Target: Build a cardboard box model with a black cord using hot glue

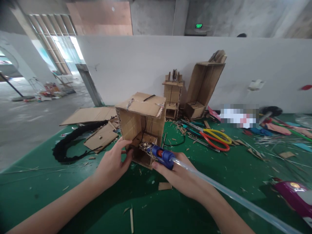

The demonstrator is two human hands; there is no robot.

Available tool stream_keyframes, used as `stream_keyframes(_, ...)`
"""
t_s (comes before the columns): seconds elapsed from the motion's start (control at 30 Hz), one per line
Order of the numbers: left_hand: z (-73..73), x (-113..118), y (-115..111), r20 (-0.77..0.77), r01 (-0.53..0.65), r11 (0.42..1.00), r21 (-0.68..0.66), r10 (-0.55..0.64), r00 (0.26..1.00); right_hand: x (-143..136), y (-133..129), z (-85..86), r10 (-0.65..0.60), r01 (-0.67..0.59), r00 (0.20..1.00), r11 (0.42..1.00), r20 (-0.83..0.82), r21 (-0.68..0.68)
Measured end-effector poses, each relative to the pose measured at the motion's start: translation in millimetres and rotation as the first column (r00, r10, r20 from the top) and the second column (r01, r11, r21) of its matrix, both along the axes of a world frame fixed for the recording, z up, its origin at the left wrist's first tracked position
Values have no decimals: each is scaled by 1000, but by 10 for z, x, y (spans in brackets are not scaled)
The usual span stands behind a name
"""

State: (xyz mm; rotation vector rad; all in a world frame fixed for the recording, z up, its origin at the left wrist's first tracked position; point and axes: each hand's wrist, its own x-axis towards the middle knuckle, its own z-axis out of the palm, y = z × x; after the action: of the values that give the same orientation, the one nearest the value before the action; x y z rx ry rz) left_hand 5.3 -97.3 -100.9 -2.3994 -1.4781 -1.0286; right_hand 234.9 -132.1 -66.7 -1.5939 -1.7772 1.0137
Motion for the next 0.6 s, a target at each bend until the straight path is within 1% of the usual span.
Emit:
stream_keyframes(0.13,5,0,-2,10,4,1000,-11,-3,1000,-62,-15,103,1,-2,1000,999,29,42)
stream_keyframes(0.2,3,-1,-1,10,2,1000,-8,-2,1000,-76,-17,127,-9,7,999,998,35,70)
stream_keyframes(0.43,-8,-5,-1,-3,-7,1000,9,7,1000,-36,-9,72,-52,49,998,993,29,111)
stream_keyframes(0.5,-5,-4,-3,-5,-10,1000,9,10,1000,-15,-9,59,-40,35,998,994,42,102)
stream_keyframes(0.6,-3,-3,-3,0,-7,1000,8,7,1000,21,-7,25,-23,22,998,1000,63,19)
